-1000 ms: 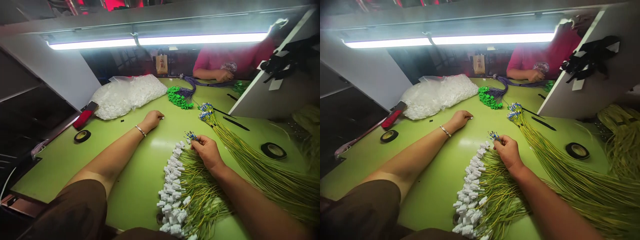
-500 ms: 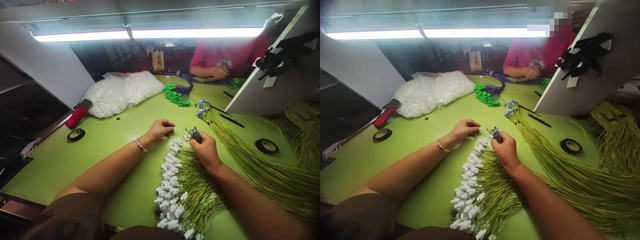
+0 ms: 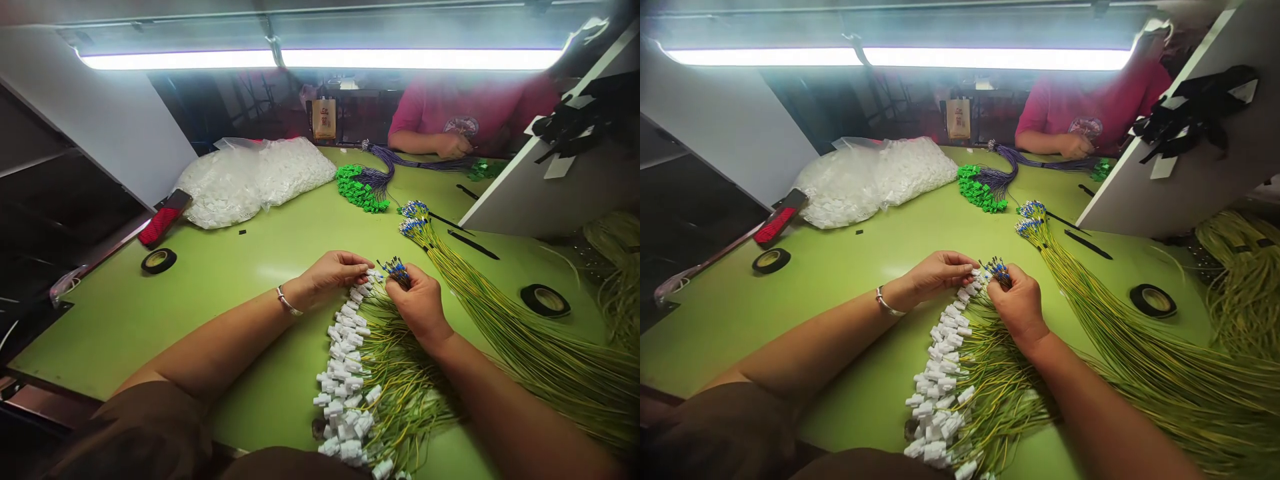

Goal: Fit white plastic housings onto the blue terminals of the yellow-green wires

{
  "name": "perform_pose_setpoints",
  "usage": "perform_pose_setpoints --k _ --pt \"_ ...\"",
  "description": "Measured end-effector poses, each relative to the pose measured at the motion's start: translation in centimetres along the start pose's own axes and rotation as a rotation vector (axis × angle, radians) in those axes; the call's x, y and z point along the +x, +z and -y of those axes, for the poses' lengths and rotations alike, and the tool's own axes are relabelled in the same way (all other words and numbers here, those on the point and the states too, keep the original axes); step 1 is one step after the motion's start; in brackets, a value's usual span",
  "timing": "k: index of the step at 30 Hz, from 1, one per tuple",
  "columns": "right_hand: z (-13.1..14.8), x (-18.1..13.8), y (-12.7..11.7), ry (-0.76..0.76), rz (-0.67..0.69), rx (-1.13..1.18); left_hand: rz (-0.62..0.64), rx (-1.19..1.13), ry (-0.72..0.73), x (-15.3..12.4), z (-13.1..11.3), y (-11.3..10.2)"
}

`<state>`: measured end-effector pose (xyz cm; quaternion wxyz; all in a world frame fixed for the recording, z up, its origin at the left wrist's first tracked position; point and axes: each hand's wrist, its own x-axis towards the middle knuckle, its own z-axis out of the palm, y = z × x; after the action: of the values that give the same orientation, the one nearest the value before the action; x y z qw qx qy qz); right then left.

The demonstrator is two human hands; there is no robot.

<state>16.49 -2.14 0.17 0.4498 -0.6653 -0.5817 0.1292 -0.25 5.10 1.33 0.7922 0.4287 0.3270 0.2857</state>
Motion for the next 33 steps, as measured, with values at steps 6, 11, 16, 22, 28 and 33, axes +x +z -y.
perform_pose_setpoints --k 6,11,16,22,28,33 --pt "-0.1 -0.3 0.1 -0.040 0.038 0.012 -0.103 -0.028 0.008 -0.1 0.6 0.5" --pt "-0.2 -0.4 0.3 -0.050 0.060 0.029 -0.164 -0.097 0.027 -0.2 0.9 1.3" --pt "-0.2 -0.5 0.3 -0.043 0.072 0.049 -0.157 -0.053 0.084 -0.4 1.1 1.8" --pt "-0.1 -0.5 0.3 -0.023 0.103 0.081 -0.176 0.062 0.129 -0.2 1.3 1.7" --pt "-0.3 -0.6 0.6 -0.037 0.156 0.087 -0.134 0.226 0.133 -0.2 1.3 1.4" --pt "-0.4 -0.2 0.5 -0.011 0.200 0.124 -0.099 0.300 0.136 0.0 0.8 1.4"
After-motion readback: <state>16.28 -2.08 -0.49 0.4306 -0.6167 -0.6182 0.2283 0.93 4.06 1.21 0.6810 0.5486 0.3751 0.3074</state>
